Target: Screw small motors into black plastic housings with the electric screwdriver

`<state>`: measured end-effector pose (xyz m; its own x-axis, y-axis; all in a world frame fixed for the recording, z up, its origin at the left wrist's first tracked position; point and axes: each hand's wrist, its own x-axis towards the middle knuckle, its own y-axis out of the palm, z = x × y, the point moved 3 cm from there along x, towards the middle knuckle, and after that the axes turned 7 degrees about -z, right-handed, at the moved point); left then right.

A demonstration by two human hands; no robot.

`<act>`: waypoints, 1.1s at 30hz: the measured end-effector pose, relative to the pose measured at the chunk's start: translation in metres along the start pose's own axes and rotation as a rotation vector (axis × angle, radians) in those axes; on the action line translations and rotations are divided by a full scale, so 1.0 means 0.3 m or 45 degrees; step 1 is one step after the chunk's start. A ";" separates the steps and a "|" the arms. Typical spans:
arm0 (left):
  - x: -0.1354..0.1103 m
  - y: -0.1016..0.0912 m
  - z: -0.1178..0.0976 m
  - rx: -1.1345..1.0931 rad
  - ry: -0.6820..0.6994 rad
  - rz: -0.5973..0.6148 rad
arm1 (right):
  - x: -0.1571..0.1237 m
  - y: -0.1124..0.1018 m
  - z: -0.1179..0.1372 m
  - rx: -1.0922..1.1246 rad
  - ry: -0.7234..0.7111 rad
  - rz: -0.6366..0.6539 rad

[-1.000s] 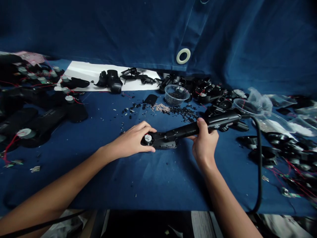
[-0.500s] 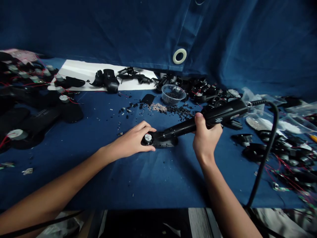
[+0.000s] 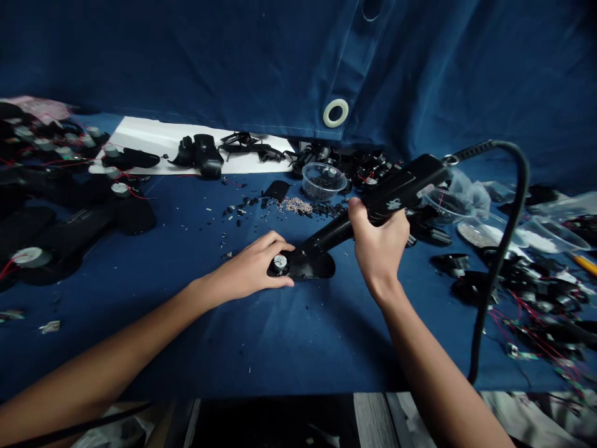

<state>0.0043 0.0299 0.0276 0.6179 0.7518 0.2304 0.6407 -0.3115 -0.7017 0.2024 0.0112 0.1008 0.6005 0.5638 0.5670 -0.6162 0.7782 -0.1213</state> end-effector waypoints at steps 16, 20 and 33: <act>0.009 0.029 0.037 0.122 -0.046 0.017 | -0.068 0.100 0.132 0.172 -0.130 0.574; 0.015 0.026 0.043 0.159 -0.060 0.092 | -0.110 0.154 0.130 0.545 0.119 0.650; 0.024 0.023 0.027 0.247 -0.108 0.124 | -0.145 0.196 0.113 0.736 0.464 0.554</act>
<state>0.0095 0.0380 0.0189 0.6268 0.7722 0.1036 0.4753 -0.2736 -0.8362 0.1229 0.0230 0.0967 0.3129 0.9156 0.2526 -0.9390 0.2584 0.2268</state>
